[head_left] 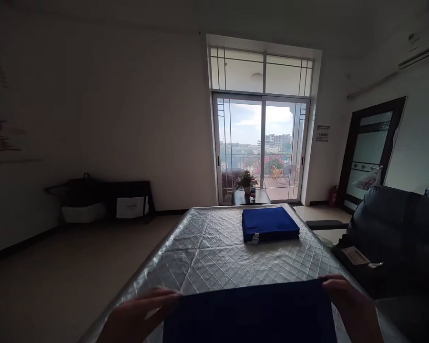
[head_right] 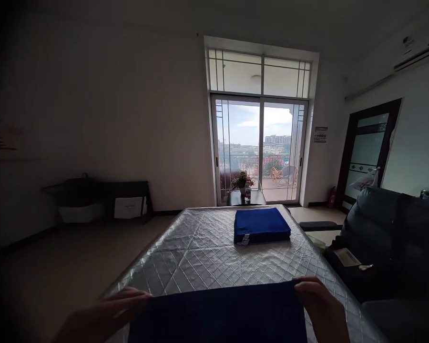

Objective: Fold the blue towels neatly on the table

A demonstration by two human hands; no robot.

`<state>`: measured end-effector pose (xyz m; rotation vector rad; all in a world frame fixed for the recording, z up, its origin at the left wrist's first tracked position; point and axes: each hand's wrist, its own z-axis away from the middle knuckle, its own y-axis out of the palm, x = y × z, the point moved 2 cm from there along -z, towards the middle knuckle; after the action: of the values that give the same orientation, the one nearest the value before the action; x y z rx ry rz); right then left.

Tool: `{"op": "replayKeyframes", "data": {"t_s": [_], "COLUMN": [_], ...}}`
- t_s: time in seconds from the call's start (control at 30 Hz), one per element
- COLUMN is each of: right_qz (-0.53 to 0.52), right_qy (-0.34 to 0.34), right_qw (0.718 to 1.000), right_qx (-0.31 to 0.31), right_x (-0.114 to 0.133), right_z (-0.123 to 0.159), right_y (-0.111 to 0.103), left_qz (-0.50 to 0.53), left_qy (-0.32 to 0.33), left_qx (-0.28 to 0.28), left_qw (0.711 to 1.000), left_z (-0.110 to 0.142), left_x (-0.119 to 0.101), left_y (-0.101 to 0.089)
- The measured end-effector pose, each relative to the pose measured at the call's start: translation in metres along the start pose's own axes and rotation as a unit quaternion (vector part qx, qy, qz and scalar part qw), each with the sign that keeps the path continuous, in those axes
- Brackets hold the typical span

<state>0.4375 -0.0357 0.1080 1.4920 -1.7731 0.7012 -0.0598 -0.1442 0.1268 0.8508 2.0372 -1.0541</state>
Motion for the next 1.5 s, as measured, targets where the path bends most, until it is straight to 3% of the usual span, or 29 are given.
{"op": "replayKeyframes", "data": {"t_s": [0.13, 0.3, 0.43, 0.6, 0.8, 0.93, 1.0, 1.1, 1.2, 1.3, 1.4, 1.5], "right_qz": [0.035, 0.059, 0.091, 0.146, 0.238, 0.289, 0.32, 0.396, 0.447, 0.469, 0.483, 0.49], "right_qy": [0.044, 0.04, 0.052, 0.055, 0.043, 0.015, -0.018, -0.051, -0.031, -0.01, 0.007, 0.023], "right_qw": [0.996, 0.985, 0.981, 0.975, 0.957, 0.945, 0.931, 0.883, 0.843, 0.826, 0.821, 0.822], "right_qx": [0.076, 0.154, 0.166, 0.158, 0.163, 0.151, 0.176, 0.248, 0.298, 0.311, 0.306, 0.291], "right_x": [-0.027, -0.097, -0.145, -0.178, -0.199, -0.198, -0.195, -0.197, -0.202, -0.203, -0.2, -0.198], "right_z": [-0.049, -0.092, -0.111, -0.128, -0.132, -0.122, -0.114, -0.1, -0.088, -0.081, -0.081, -0.081], "right_y": [0.044, 0.095, 0.128, 0.151, 0.166, 0.173, 0.179, 0.189, 0.194, 0.194, 0.193, 0.194], "left_qz": [-0.021, 0.013, -0.01, -0.073, -0.187, -0.275, -0.298, -0.307, -0.313, -0.325, -0.376, -0.442], "left_qy": [-0.019, -0.07, -0.093, -0.097, -0.089, -0.037, 0.013, 0.091, 0.138, 0.155, 0.128, 0.08], "left_qx": [0.007, 0.068, 0.071, 0.051, 0.047, 0.033, 0.042, 0.089, 0.124, 0.141, 0.124, 0.093], "left_qw": [1.0, 0.995, 0.993, 0.991, 0.977, 0.96, 0.954, 0.943, 0.932, 0.922, 0.909, 0.888], "left_z": [-0.06, -0.123, -0.157, -0.18, -0.189, -0.186, -0.182, -0.17, -0.154, -0.14, -0.135, -0.135], "left_x": [-0.003, 0.046, 0.088, 0.109, 0.111, 0.094, 0.077, 0.051, 0.034, 0.032, 0.045, 0.069], "left_y": [0.03, 0.075, 0.102, 0.121, 0.131, 0.148, 0.173, 0.231, 0.294, 0.334, 0.332, 0.29]}}
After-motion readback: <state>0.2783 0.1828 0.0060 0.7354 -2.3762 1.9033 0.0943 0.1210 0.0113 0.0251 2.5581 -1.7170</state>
